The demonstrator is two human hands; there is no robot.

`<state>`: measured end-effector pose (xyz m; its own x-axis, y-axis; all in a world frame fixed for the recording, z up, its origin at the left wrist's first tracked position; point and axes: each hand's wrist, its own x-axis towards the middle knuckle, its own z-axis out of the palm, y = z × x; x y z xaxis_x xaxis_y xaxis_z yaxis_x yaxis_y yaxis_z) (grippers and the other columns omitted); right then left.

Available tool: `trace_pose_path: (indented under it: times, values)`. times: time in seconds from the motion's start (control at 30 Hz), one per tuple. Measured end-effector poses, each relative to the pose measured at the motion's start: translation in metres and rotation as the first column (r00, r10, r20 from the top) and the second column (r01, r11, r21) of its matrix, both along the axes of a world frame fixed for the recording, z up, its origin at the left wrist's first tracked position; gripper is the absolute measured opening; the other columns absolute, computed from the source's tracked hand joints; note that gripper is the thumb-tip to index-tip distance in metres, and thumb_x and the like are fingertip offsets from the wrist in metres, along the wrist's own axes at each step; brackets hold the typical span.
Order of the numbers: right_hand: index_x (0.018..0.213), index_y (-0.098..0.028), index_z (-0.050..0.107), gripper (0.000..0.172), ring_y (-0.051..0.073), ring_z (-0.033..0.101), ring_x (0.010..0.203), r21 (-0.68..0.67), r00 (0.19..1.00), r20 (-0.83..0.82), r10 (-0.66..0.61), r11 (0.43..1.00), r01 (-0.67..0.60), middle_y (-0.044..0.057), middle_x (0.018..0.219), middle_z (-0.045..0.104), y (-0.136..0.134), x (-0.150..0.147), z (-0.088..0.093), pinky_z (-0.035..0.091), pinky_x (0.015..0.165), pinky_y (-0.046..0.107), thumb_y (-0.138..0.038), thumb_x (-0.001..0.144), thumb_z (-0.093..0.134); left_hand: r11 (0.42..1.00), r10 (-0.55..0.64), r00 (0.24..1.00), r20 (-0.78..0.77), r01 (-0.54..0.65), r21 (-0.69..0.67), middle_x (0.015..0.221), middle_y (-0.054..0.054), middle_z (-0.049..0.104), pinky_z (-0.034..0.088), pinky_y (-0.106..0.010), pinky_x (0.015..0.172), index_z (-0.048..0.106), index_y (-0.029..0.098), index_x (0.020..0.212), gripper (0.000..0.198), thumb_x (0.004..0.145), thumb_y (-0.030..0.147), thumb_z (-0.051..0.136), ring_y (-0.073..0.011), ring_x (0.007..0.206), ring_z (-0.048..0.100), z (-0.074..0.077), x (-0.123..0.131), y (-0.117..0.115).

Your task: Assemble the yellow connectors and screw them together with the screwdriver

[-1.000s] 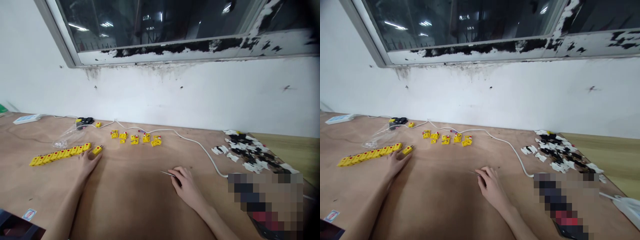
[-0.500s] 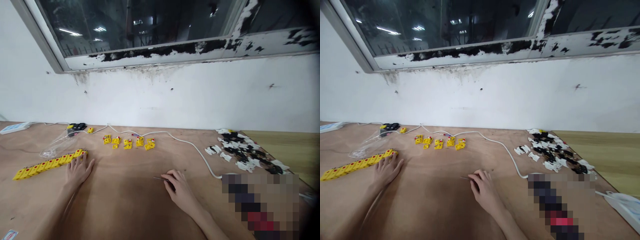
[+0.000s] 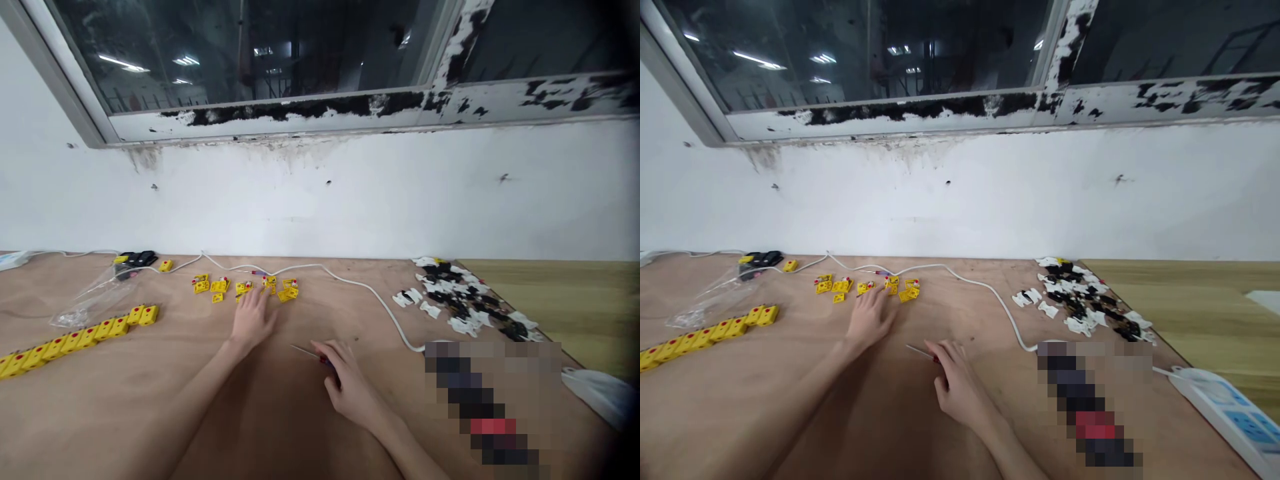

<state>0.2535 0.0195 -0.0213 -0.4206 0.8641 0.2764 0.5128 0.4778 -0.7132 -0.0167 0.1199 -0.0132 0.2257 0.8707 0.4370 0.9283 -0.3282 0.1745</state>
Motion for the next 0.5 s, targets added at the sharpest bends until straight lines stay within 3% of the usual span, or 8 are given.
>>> trace_pose_path:
  times: [0.1, 0.2, 0.33, 0.5]
  values:
    - [0.132, -0.027, 0.050, 0.068, 0.025, 0.053, 0.107, 0.023, 0.999, 0.035, -0.022, 1.000, 0.021, 0.008, 0.117, 0.056, 0.001, 0.000, 0.002, 0.048, 0.095, 0.043, 0.005, 0.072, 0.047, 0.994, -0.095, 0.994, 0.053, 0.098, -0.055, 0.152, -0.019, 0.043, 0.027, -0.054, 0.117, 0.037, 0.015, 0.148, 0.066, 0.093, 0.047, 0.053, -0.0358, 0.142, 0.036, -0.001, 0.049, 0.032]
    - [0.126, -0.026, 0.055, 0.063, 0.025, 0.053, 0.105, 0.037, 0.997, 0.067, -0.028, 0.999, 0.025, 0.007, 0.112, 0.057, 0.002, 0.000, 0.004, 0.047, 0.092, 0.042, 0.005, 0.072, 0.048, 0.985, -0.137, 0.988, 0.077, 0.144, -0.094, 0.151, -0.024, 0.042, 0.028, -0.053, 0.118, 0.038, 0.006, 0.146, 0.068, 0.093, 0.047, 0.053, -0.0366, 0.144, 0.035, -0.009, 0.069, 0.056]
    - [0.124, -0.025, 0.057, 0.061, 0.025, 0.052, 0.104, 0.071, 0.994, 0.102, -0.027, 0.997, 0.020, 0.007, 0.110, 0.058, 0.003, -0.001, 0.004, 0.046, 0.091, 0.041, 0.004, 0.072, 0.050, 0.972, -0.181, 0.977, 0.112, 0.195, -0.134, 0.146, -0.024, 0.049, 0.038, -0.050, 0.114, 0.039, 0.006, 0.146, 0.062, 0.095, 0.040, 0.050, -0.0331, 0.140, 0.043, -0.022, 0.070, 0.066]
    - [0.116, -0.023, 0.062, 0.047, 0.023, 0.053, 0.101, 0.092, 0.991, 0.130, -0.043, 0.995, 0.031, 0.005, 0.105, 0.061, 0.003, -0.001, 0.006, 0.044, 0.091, 0.039, 0.002, 0.078, 0.051, 0.947, -0.266, 0.951, 0.160, 0.288, -0.141, 0.148, -0.018, 0.049, 0.040, -0.047, 0.114, 0.040, 0.012, 0.146, 0.053, 0.097, 0.030, 0.045, -0.0275, 0.140, 0.045, -0.023, 0.059, 0.043]
